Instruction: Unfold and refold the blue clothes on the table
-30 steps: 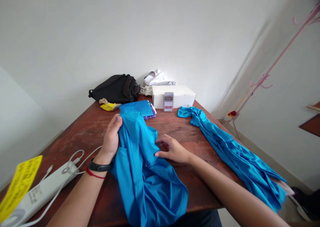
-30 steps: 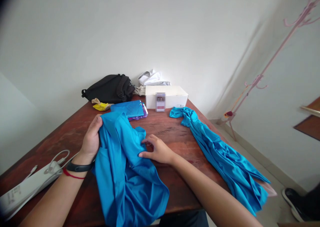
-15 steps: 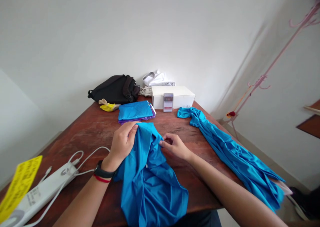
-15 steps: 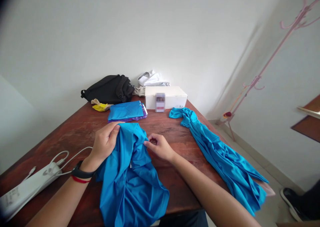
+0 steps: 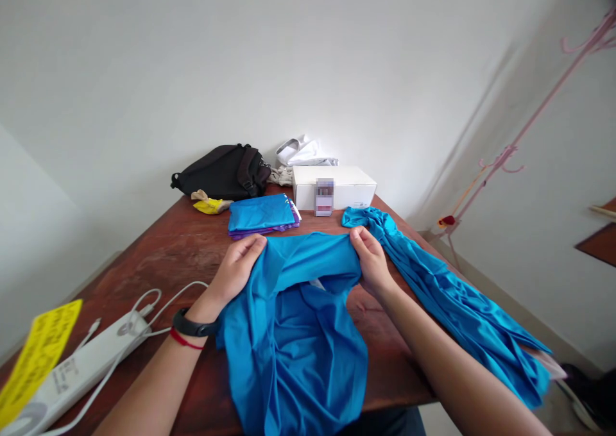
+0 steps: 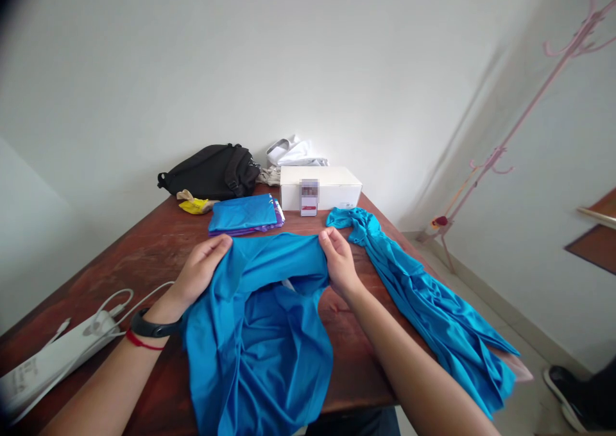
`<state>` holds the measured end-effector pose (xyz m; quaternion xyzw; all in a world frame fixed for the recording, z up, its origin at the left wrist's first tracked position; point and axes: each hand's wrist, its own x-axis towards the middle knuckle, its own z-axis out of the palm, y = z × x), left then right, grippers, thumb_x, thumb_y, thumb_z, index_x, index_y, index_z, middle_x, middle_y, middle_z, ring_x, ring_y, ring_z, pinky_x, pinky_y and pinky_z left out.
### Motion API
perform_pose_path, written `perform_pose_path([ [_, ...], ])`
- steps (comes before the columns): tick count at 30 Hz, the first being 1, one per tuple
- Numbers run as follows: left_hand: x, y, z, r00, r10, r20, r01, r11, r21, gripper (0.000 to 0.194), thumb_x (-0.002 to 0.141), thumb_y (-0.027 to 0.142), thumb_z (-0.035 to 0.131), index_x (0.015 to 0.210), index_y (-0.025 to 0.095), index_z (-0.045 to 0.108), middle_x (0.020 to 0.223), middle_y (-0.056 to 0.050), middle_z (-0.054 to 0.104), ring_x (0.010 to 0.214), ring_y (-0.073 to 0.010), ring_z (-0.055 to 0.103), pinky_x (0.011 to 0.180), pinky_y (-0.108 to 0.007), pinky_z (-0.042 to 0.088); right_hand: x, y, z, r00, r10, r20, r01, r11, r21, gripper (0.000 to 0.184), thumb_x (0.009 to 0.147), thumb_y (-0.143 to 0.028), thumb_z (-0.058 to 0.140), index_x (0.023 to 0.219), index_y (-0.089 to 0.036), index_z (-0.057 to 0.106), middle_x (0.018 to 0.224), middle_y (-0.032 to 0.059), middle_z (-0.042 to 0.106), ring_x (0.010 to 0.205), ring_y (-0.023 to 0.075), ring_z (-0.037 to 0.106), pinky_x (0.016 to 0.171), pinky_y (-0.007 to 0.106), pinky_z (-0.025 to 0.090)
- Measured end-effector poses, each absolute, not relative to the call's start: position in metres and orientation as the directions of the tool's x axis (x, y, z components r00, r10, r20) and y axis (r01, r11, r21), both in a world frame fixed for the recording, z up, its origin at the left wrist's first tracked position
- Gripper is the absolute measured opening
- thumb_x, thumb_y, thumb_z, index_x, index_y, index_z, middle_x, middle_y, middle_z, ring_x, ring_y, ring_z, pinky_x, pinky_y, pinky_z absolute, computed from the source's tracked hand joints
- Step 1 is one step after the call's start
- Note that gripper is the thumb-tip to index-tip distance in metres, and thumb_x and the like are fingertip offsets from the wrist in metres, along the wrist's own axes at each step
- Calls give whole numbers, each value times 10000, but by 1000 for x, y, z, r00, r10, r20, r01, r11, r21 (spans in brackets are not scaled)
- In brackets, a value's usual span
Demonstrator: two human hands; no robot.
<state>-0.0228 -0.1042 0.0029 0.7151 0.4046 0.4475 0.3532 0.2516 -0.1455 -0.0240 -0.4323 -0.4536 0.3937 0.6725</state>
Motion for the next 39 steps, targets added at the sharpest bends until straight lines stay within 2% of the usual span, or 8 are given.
perform_pose_path([
  [4, -23, -110, -2, 655, 753, 53, 394, -401, 827, 480, 862, 658, 570, 975, 211, 704, 920, -47, 719, 899, -249, 652, 762, -294, 502, 266, -143, -15, 383, 902, 199, -197, 290, -937, 388, 801, -578, 702, 815, -253, 490, 604, -64, 443, 521, 133, 435, 499, 253, 402],
  [9, -24, -114, -16, 764, 622, -173, 567, -517, 641, 653, 705, 720, 698, 1139, 233, 683, 1117, -89, 727, 996, -292, 673, 774, -288, 478, 294, -131, -14, 537, 823, 186, -250, 365, -897, 373, 750, -537, 758, 809, -248, 529, 651, -62, 561, 563, 148, 550, 566, 286, 502],
  [18, -38, -100, -18, 573, 811, -115, 773, -489, 404, 476, 757, 721, 626, 818, 253, 685, 787, -38, 711, 728, -255, 660, 577, -271, 330, 330, -115, -28, 720, 685, 113, -298, 451, -841, 422, 733, -525, 777, 693, -235, 474, 554, -100, 456, 485, 99, 449, 496, 233, 473],
  [26, -33, -105, 3, 725, 688, 39, 526, -590, 613, 382, 946, 498, 497, 722, 205, 594, 700, 16, 598, 701, -173, 563, 655, -251, 361, 349, -100, -44, 807, 500, 314, 122, 379, -917, 358, 773, -530, 729, 841, -212, 580, 756, -34, 595, 709, 139, 569, 633, 249, 486],
  [30, -33, -110, 16, 638, 729, 250, 303, -535, 788, 356, 982, 455, 481, 764, 186, 566, 753, 15, 547, 738, -155, 509, 702, -244, 390, 320, -119, -32, 323, 748, 580, 470, 406, -784, 426, 827, -459, 735, 1171, -228, 635, 1215, 76, 649, 1139, 238, 600, 932, 368, 498],
  [34, -40, -107, 16, 415, 808, 418, 99, -497, 862, 336, 957, 419, 561, 722, 179, 537, 694, 31, 448, 660, -126, 399, 623, -231, 343, 278, -144, -26, -458, 823, 335, 487, 548, -680, 748, 733, -486, 837, 1387, -269, 546, 1372, 84, 592, 1266, 298, 550, 1075, 431, 437],
  [36, -43, -105, 13, 324, 841, 433, -29, -448, 893, 340, 936, 412, 599, 704, 180, 510, 704, 30, 448, 655, -123, 392, 617, -232, 339, 262, -150, -29, -571, 773, 276, 522, 601, -605, 805, 705, -469, 864, 1410, -264, 534, 1377, 93, 586, 1278, 318, 531, 1091, 445, 415],
  [39, -48, -109, 14, 365, 848, 385, -271, -299, 915, 384, 899, 436, 632, 669, 188, 451, 677, 24, 456, 634, -130, 416, 621, -249, 371, 253, -150, -35, -512, 799, 316, 581, 593, -557, 366, 900, -333, 686, 1254, -246, 655, 1174, 76, 684, 1104, 273, 620, 974, 400, 475],
])
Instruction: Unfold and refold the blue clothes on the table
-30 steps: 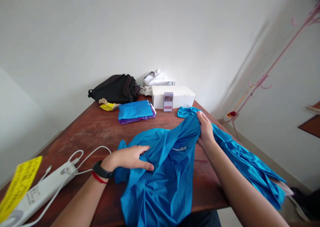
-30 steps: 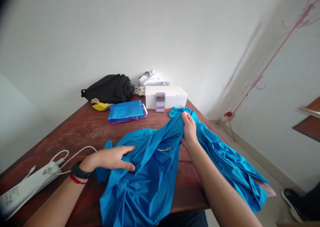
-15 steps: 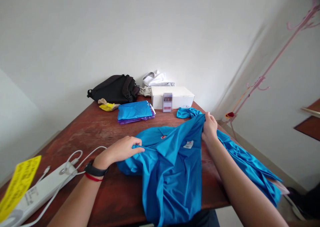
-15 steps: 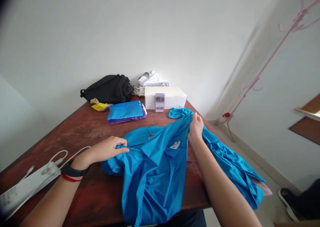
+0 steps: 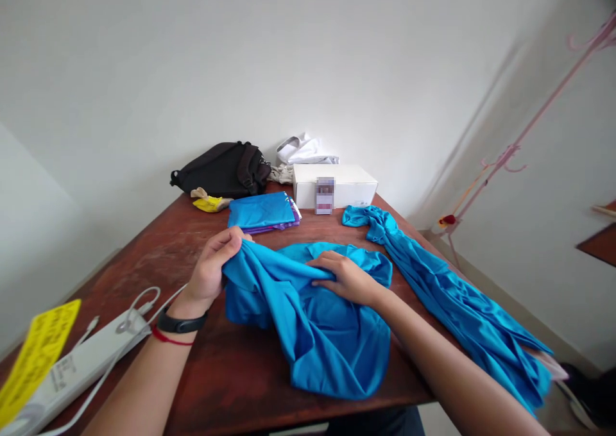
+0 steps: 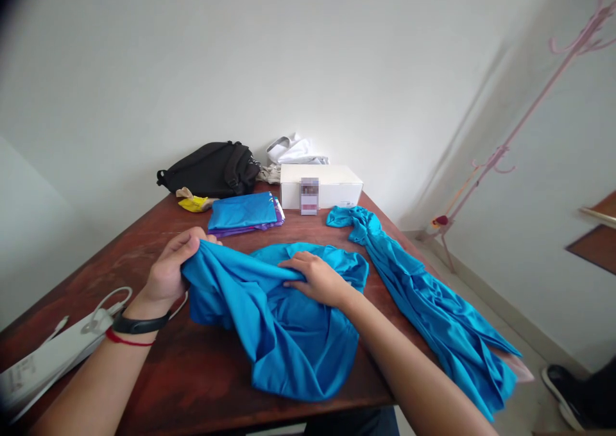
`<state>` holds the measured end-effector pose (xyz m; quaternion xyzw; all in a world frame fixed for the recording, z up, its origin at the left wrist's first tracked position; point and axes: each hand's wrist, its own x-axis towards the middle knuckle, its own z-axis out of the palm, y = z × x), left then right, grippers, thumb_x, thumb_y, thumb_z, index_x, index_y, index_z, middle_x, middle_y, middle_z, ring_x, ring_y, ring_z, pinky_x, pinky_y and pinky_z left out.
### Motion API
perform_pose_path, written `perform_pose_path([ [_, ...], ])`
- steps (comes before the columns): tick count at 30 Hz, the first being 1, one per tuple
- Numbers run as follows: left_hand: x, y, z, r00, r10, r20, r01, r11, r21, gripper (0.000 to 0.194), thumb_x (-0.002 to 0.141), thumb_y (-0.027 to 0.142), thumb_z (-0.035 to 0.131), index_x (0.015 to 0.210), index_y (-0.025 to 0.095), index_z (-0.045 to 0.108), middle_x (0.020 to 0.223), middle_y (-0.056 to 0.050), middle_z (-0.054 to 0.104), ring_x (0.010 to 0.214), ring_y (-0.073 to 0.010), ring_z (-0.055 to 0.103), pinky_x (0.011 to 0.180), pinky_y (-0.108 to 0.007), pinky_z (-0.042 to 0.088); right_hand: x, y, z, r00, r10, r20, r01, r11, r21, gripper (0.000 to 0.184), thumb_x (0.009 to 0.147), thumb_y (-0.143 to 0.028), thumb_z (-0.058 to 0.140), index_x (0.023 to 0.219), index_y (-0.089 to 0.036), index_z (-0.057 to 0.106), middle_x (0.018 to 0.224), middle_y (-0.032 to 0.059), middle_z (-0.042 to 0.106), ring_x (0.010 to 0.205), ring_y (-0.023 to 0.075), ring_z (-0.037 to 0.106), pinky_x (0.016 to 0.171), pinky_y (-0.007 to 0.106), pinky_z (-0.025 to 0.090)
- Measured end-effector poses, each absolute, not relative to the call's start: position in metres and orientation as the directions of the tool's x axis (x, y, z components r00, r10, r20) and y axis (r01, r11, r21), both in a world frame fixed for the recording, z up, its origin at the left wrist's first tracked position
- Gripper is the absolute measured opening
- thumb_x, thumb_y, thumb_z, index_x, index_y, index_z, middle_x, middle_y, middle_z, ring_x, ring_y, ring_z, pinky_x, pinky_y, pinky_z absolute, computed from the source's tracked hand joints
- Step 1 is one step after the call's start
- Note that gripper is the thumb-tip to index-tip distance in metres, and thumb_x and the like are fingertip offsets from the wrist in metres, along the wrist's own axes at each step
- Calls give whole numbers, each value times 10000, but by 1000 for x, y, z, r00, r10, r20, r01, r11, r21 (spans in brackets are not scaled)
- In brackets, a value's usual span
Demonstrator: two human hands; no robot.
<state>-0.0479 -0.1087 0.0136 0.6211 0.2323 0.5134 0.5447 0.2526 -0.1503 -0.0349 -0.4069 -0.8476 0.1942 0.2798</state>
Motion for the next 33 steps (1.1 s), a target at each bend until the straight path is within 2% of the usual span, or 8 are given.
perform_pose_path([
  [5, -52, -117, 18, 577, 771, 269, -323, -87, 942, 458, 832, 471, 695, 622, 198, 394, 548, 59, 312, 494, -98, 311, 482, -223, 304, 266, -143, -34, -267, 860, 434, 500, 509, -701, 188, 949, -235, 531, 1002, -215, 711, 954, 25, 721, 849, 208, 654, 778, 306, 497],
  [12, -36, -104, 14, 307, 926, 222, 26, -241, 970, 335, 855, 478, 701, 769, 173, 593, 704, 39, 506, 646, -100, 441, 604, -186, 377, 290, -128, -33, 244, 823, 513, 450, 373, -811, 240, 921, -371, 552, 857, -188, 693, 802, 4, 669, 783, 203, 586, 724, 291, 443],
  [19, -39, -105, 17, 680, 732, -39, 297, -226, 927, 478, 761, 502, 776, 1119, 207, 663, 1042, -47, 691, 968, -237, 632, 814, -292, 503, 296, -123, -36, 349, 805, 479, 406, 331, -852, 229, 834, -410, 664, 847, -187, 714, 811, 14, 697, 783, 209, 606, 719, 302, 447],
  [23, -49, -105, 17, 726, 671, -150, 468, -323, 823, 433, 769, 549, 749, 1009, 188, 730, 976, -46, 725, 927, -260, 650, 808, -312, 518, 301, -124, -30, 340, 774, 535, 471, 352, -809, 210, 797, -384, 707, 837, -178, 705, 829, 31, 706, 801, 215, 623, 748, 316, 466],
  [26, -64, -106, 19, 752, 649, -116, 422, -339, 841, 404, 777, 577, 725, 921, 201, 757, 899, -38, 730, 823, -231, 656, 729, -284, 523, 307, -132, -21, 125, 890, 439, 385, 364, -848, 223, 812, -394, 711, 840, -173, 696, 826, 20, 699, 784, 192, 623, 741, 295, 482],
  [28, -73, -105, 22, 883, 461, -86, 262, -333, 906, 394, 746, 598, 740, 760, 204, 754, 758, -47, 709, 710, -215, 650, 660, -276, 519, 312, -140, -13, -274, 937, 218, 315, 301, -900, 269, 803, -426, 744, 823, -162, 697, 803, 8, 691, 749, 172, 622, 707, 267, 491],
  [30, -75, -103, 26, 991, 120, -64, 96, -283, 954, 452, 732, 640, 728, 629, 200, 727, 690, -88, 694, 660, -230, 654, 639, -295, 520, 315, -148, -7, -693, 718, -68, 303, 205, -931, 363, 754, -473, 801, 864, -136, 720, 774, 9, 693, 707, 162, 633, 666, 242, 500],
  [33, -67, -103, 33, 969, -211, -132, 73, -263, 962, 580, 733, 757, 652, 746, 193, 786, 829, -155, 730, 747, -275, 680, 724, -337, 531, 314, -155, -3, -929, 233, -288, 313, 80, -946, 592, 721, -512, 834, 1121, -90, 721, 881, 72, 742, 748, 189, 701, 698, 243, 542],
])
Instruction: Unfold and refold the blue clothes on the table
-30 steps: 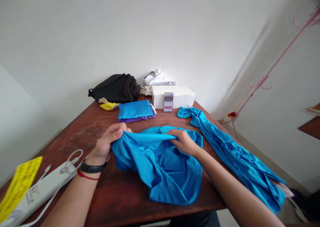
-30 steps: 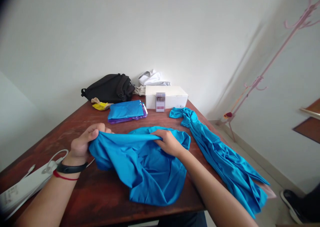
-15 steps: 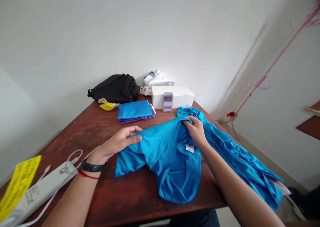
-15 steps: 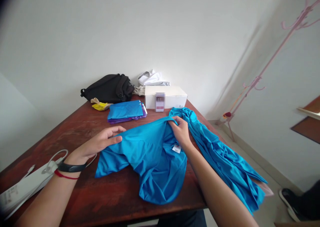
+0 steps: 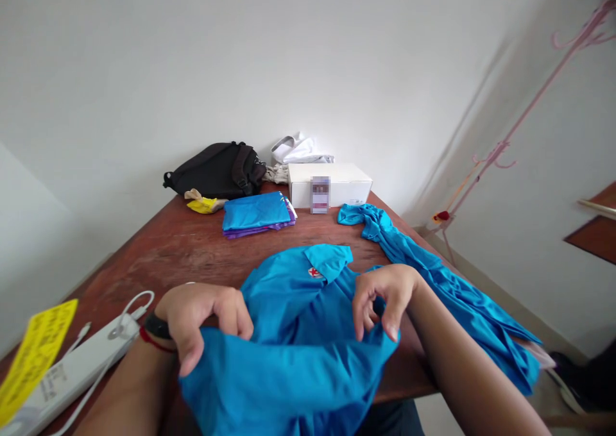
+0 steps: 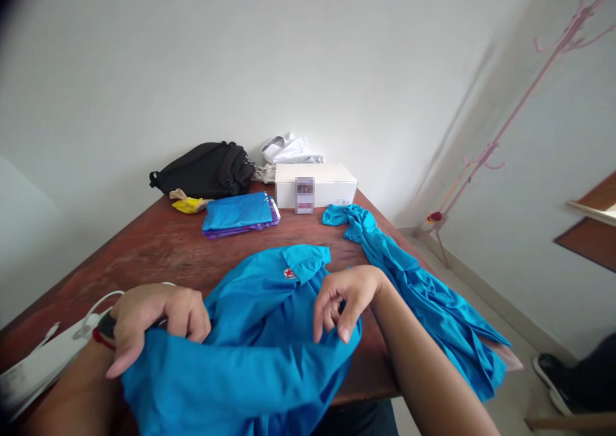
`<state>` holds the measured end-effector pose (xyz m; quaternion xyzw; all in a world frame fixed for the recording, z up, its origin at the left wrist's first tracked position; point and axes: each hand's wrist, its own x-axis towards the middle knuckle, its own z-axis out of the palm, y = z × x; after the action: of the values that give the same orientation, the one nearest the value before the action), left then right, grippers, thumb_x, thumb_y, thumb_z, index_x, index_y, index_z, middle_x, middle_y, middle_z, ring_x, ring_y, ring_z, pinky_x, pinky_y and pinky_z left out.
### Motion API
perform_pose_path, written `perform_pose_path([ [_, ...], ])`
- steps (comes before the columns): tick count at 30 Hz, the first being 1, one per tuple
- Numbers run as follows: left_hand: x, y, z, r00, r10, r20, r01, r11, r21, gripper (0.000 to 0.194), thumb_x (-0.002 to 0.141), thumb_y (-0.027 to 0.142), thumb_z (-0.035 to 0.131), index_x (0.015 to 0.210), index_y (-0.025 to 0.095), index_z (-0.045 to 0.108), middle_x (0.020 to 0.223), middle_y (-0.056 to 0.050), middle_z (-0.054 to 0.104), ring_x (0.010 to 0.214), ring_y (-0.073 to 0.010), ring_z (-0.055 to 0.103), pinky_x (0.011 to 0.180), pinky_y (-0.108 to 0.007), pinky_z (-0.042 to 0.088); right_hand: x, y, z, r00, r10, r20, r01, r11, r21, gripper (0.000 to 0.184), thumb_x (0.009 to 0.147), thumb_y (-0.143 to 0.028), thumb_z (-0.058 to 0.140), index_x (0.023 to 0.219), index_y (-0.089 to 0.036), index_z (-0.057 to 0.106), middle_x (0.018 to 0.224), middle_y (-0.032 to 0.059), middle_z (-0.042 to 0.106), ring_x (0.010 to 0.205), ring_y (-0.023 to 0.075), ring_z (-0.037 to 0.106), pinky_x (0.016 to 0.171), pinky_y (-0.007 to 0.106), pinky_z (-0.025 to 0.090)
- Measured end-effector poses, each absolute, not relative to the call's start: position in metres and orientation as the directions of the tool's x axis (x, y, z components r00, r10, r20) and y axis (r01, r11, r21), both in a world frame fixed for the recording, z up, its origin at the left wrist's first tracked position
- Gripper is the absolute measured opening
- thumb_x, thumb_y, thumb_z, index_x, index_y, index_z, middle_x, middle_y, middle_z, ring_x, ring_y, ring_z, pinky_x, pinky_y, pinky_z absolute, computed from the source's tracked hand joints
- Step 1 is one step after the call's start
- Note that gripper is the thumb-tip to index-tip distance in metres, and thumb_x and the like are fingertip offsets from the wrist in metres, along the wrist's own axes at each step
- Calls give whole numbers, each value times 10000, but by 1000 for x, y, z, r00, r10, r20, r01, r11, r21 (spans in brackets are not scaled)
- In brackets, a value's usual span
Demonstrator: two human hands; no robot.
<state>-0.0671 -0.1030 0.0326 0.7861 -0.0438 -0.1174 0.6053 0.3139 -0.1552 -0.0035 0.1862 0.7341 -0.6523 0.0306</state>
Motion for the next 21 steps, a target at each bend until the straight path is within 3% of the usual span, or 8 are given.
perform_pose_path([
  [2, -57, -105, 32, 963, -162, -216, 163, -291, 943, 710, 776, 821, 526, 908, 182, 807, 890, -163, 734, 790, -276, 681, 772, -348, 529, 309, -157, -4, -951, 84, -297, 298, -6, -955, 718, 744, -505, 825, 1297, -87, 639, 1039, 144, 749, 863, 236, 737, 782, 292, 569],
  [4, -47, -107, 24, 963, 53, -266, 270, -289, 919, 736, 847, 800, 440, 992, 170, 792, 890, -146, 735, 799, -261, 681, 753, -335, 528, 303, -157, -6, -958, 125, -256, 248, -82, -965, 724, 784, -510, 793, 1343, -92, 597, 1102, 186, 738, 922, 269, 745, 823, 353, 578],
  [7, -36, -102, 0, 810, 542, -223, 450, -331, 829, 610, 895, 705, 488, 1040, 172, 746, 916, -104, 736, 781, -231, 672, 682, -295, 503, 294, -154, -11, -832, 531, -162, 173, -29, -984, 558, 834, -536, 729, 1209, -128, 663, 1017, 144, 757, 853, 246, 746, 781, 364, 578],
  [10, -32, -92, -27, 557, 829, -42, 647, -403, 647, 608, 826, 683, 600, 1167, 187, 688, 1036, -103, 719, 809, -239, 655, 727, -314, 482, 286, -147, -21, -493, 870, 10, 386, 229, -894, 409, 815, -512, 743, 1057, -183, 715, 871, 50, 735, 764, 199, 692, 699, 308, 542],
  [13, -36, -83, -43, 439, 899, 7, 769, -379, 514, 742, 778, 680, 648, 1318, 171, 610, 1229, -165, 656, 1015, -308, 641, 842, -355, 461, 280, -140, -34, -317, 935, 158, 619, 330, -713, 522, 751, -488, 802, 1184, -218, 689, 950, 45, 692, 757, 188, 634, 681, 306, 510],
  [15, -40, -79, -47, 400, 916, -17, 810, -345, 475, 775, 773, 687, 645, 1334, 153, 601, 1237, -186, 651, 1083, -336, 625, 868, -361, 446, 275, -138, -42, -257, 948, 187, 699, 316, -641, 665, 741, -525, 801, 1310, -232, 621, 1095, 80, 654, 806, 200, 631, 724, 328, 503],
  [18, -39, -79, -44, 435, 898, -69, 783, -340, 521, 715, 786, 710, 611, 1225, 149, 670, 992, -134, 715, 913, -303, 666, 764, -328, 445, 265, -140, -51, -173, 966, 192, 811, 251, -529, 750, 788, -580, 740, 1425, -248, 524, 1270, 128, 578, 932, 248, 643, 796, 354, 484],
  [21, -33, -81, -38, 546, 829, -125, 674, -346, 653, 644, 807, 722, 573, 1066, 150, 717, 737, -51, 669, 684, -226, 627, 597, -276, 395, 259, -141, -57, -152, 971, 186, 862, 223, -455, 743, 837, -510, 707, 1486, -248, 456, 1307, 138, 568, 1055, 291, 631, 844, 357, 468],
])
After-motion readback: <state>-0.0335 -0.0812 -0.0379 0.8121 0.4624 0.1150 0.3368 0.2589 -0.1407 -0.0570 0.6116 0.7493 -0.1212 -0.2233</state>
